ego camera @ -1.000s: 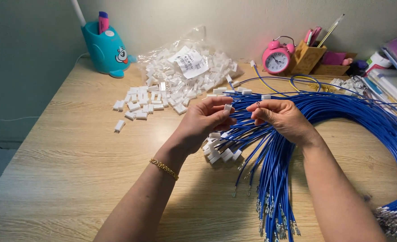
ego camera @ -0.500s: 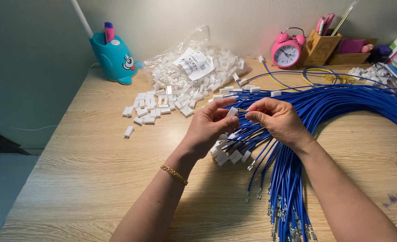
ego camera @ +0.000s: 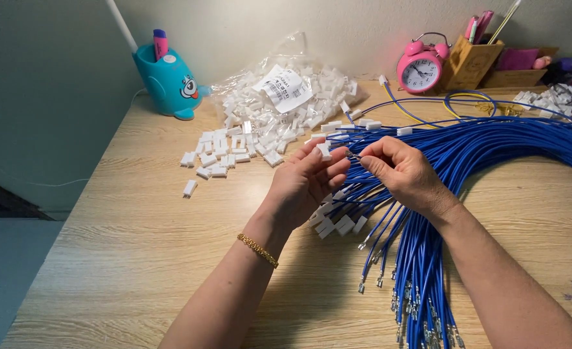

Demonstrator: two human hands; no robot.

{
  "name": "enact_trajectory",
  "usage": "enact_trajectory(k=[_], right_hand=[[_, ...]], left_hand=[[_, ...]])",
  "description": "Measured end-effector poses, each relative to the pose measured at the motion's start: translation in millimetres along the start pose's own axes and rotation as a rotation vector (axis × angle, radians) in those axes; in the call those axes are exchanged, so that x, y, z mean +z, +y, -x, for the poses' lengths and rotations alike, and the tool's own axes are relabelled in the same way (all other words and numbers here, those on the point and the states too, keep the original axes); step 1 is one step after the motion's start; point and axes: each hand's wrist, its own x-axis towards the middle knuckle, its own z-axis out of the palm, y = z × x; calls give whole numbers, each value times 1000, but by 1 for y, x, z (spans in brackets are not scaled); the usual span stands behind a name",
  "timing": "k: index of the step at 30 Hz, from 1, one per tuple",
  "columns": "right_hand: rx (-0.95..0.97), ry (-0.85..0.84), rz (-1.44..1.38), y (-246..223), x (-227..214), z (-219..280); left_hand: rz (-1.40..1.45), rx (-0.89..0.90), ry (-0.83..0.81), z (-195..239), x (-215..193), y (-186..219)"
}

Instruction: The person repeatedly picks up small white plastic connectors and attaches them to the ends of blue network cables. The hands work over a wooden desk, handling the cables and connectors one by one to assemble them.

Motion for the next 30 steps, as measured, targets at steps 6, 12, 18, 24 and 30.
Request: enact_trajectory(k=[6, 12, 18, 24, 30], right_hand=[[-26, -8, 42, -10, 0, 2], [-48, -14, 45, -13, 1, 2], [-63, -20, 61, -13, 1, 2], [-74, -9, 75, -18, 2, 3], [-61, -12, 68, -16, 2, 3]], left_hand=[[18, -54, 90, -4, 5, -1], [9, -3, 143, 2, 17, 1], [32, 23, 208, 3, 19, -3], [33, 5, 146, 3, 17, 0], [-7, 20, 154, 8, 20, -3]])
